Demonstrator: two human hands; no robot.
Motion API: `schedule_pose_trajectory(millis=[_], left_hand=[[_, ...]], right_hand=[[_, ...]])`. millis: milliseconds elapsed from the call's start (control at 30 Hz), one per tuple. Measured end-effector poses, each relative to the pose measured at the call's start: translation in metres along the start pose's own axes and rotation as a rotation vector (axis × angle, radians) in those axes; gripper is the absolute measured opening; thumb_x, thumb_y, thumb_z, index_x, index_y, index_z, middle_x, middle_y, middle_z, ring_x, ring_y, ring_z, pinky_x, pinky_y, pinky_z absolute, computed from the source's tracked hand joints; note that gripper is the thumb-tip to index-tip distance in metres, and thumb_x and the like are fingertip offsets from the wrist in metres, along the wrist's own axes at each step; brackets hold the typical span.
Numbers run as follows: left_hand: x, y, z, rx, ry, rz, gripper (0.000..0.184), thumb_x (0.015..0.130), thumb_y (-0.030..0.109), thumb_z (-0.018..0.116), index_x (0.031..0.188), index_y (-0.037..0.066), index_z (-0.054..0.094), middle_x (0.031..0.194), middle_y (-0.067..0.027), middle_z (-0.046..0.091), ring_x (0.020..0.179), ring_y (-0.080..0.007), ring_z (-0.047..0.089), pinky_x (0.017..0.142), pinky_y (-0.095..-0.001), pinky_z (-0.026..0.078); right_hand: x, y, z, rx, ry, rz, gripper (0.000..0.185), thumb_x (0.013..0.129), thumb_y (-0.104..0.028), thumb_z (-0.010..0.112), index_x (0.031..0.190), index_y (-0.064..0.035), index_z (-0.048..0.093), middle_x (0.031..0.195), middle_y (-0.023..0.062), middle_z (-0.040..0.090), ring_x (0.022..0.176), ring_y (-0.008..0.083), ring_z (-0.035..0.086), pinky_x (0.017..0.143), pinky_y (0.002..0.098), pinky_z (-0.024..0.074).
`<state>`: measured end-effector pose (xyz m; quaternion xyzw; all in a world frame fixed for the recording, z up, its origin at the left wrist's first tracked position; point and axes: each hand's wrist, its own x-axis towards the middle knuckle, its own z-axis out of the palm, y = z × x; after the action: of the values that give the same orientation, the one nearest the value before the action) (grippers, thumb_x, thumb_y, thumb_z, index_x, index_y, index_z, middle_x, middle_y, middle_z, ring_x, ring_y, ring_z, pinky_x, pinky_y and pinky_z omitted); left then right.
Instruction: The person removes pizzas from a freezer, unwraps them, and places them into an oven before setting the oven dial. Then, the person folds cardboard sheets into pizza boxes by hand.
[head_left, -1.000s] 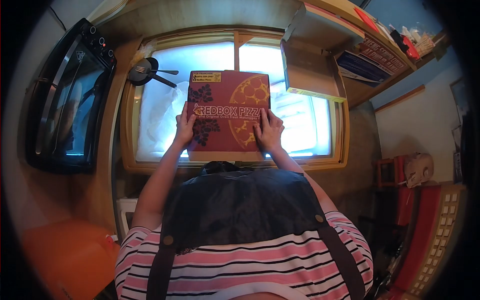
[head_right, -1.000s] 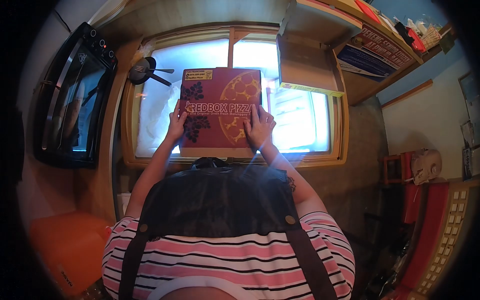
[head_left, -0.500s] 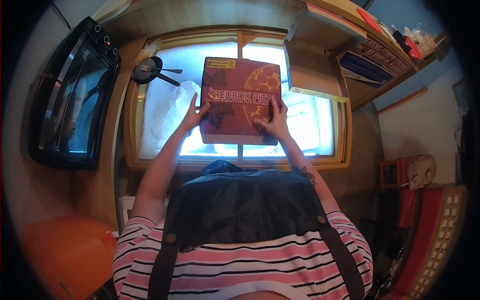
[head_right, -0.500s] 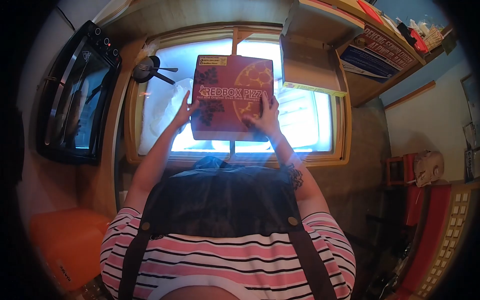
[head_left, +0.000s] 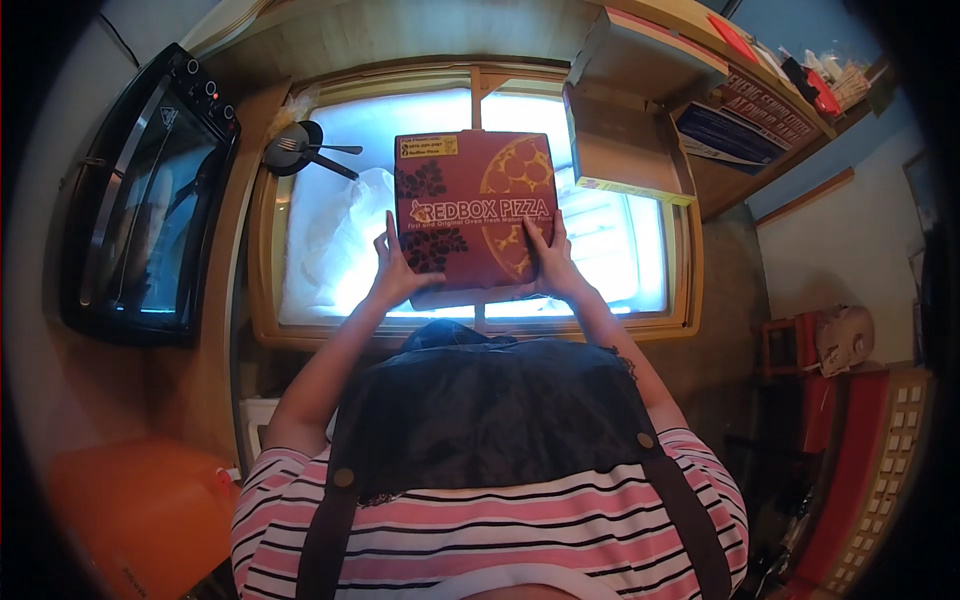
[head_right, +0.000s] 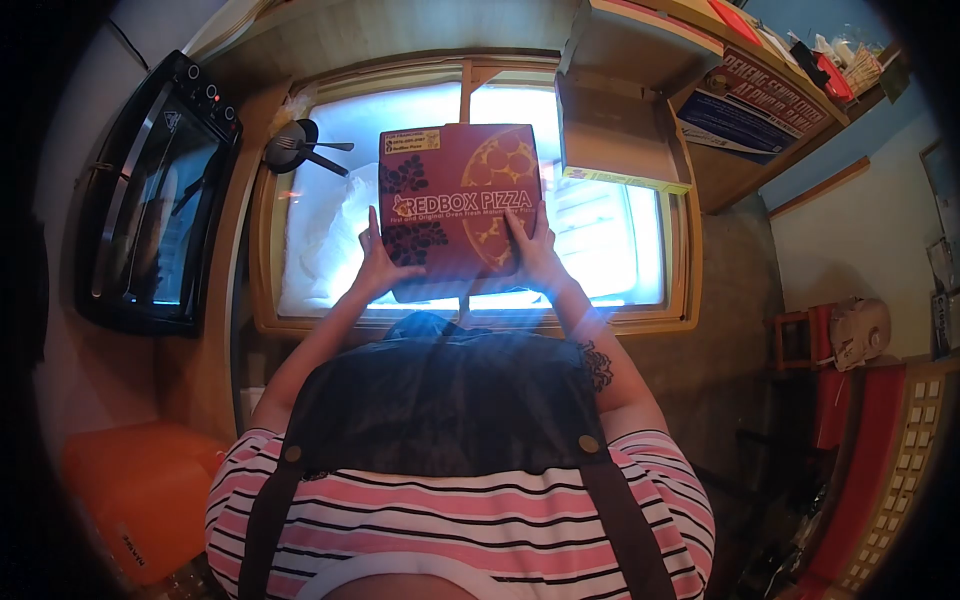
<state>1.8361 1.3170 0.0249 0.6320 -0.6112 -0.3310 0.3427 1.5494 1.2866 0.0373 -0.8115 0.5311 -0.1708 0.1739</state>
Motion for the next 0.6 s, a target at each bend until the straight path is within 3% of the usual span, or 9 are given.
schedule_pose_trajectory(millis=[67,100,200,267,333,400,533,600], left_hand=[[-0.015,0.007,-0.001,0.533,0.151,0.462,0.126,0.047,0.038,0.081,0.136,0.017,-0.006,0.136,-0.0230,0.006,0.123,-0.0451,0.017,0.096,-0.0508,0.028],[-0.017,0.008,0.000,0.535,0.150,0.455,0.126,0.047,0.038,0.081,0.136,0.017,-0.006,0.136,-0.0230,0.006,0.123,-0.0451,0.017,0.096,-0.0508,0.028],[-0.020,0.012,0.003,0.595,-0.036,0.457,0.114,0.044,0.036,0.081,0.136,0.022,0.015,0.139,-0.0193,-0.004,0.119,-0.0496,0.018,0.096,-0.0560,0.026],[-0.021,0.015,0.000,0.683,-0.065,0.486,0.110,0.047,0.033,0.079,0.136,0.020,0.017,0.139,-0.0197,-0.002,0.117,-0.0490,0.022,0.094,-0.0534,0.030],[-0.022,0.014,0.000,0.766,-0.097,0.506,0.106,0.049,0.031,0.078,0.136,0.017,0.018,0.139,-0.0202,-0.001,0.115,-0.0483,0.026,0.093,-0.0509,0.034],[-0.019,0.005,-0.001,0.694,-0.091,0.516,0.098,0.054,0.025,0.076,0.135,0.015,0.021,0.139,-0.0219,0.004,0.103,-0.0454,0.039,0.086,-0.0467,0.041],[-0.021,0.003,-0.001,0.775,-0.101,0.506,0.090,0.059,0.021,0.073,0.134,0.013,0.024,0.138,-0.0227,0.009,0.088,-0.0387,0.045,0.078,-0.0428,0.045],[-0.018,-0.003,0.003,0.851,-0.010,0.558,0.086,0.060,0.020,0.072,0.133,0.012,0.027,0.138,-0.0222,0.013,0.081,-0.0337,0.046,0.074,-0.0400,0.046]], right_hand=[[0.002,0.001,0.000,-0.003,-0.027,0.017,0.124,0.038,-0.033,0.085,0.136,-0.0255,0.011,0.134,0.0286,-0.014,0.122,0.0512,0.010,0.098,0.0515,0.0268],[0.002,0.001,-0.001,-0.007,-0.019,-0.003,0.124,0.037,-0.033,0.085,0.136,-0.0261,0.010,0.134,0.0291,-0.013,0.122,0.0516,0.011,0.098,0.0516,0.0267],[-0.002,-0.002,-0.004,-0.074,-0.042,-0.012,0.125,0.036,-0.031,0.085,0.136,-0.0273,0.010,0.135,0.0293,-0.009,0.120,0.0520,0.014,0.097,0.0516,0.0288],[-0.004,-0.006,-0.009,-0.144,-0.065,0.005,0.125,0.036,-0.030,0.085,0.136,-0.0279,0.010,0.135,0.0290,-0.007,0.119,0.0520,0.017,0.096,0.0514,0.0309],[-0.007,-0.010,-0.008,-0.358,-0.027,-0.112,0.115,0.042,-0.026,0.081,0.136,-0.0247,0.014,0.135,0.0304,0.003,0.103,0.0483,0.039,0.074,0.0473,0.0476],[-0.006,-0.010,-0.003,-0.411,-0.018,-0.097,0.107,0.047,-0.022,0.077,0.135,-0.0247,0.016,0.135,0.0298,0.007,0.098,0.0458,0.043,0.070,0.0447,0.0493],[-0.006,-0.011,0.001,-0.514,0.074,-0.127,0.090,0.059,-0.012,0.067,0.134,-0.0245,0.020,0.132,0.0304,0.018,0.087,0.0413,0.049,0.060,0.0404,0.0517],[-0.010,-0.014,0.002,-0.473,0.089,-0.128,0.089,0.060,-0.013,0.067,0.134,-0.0243,0.021,0.131,0.0305,0.019,0.087,0.0417,0.049,0.060,0.0405,0.0517]])
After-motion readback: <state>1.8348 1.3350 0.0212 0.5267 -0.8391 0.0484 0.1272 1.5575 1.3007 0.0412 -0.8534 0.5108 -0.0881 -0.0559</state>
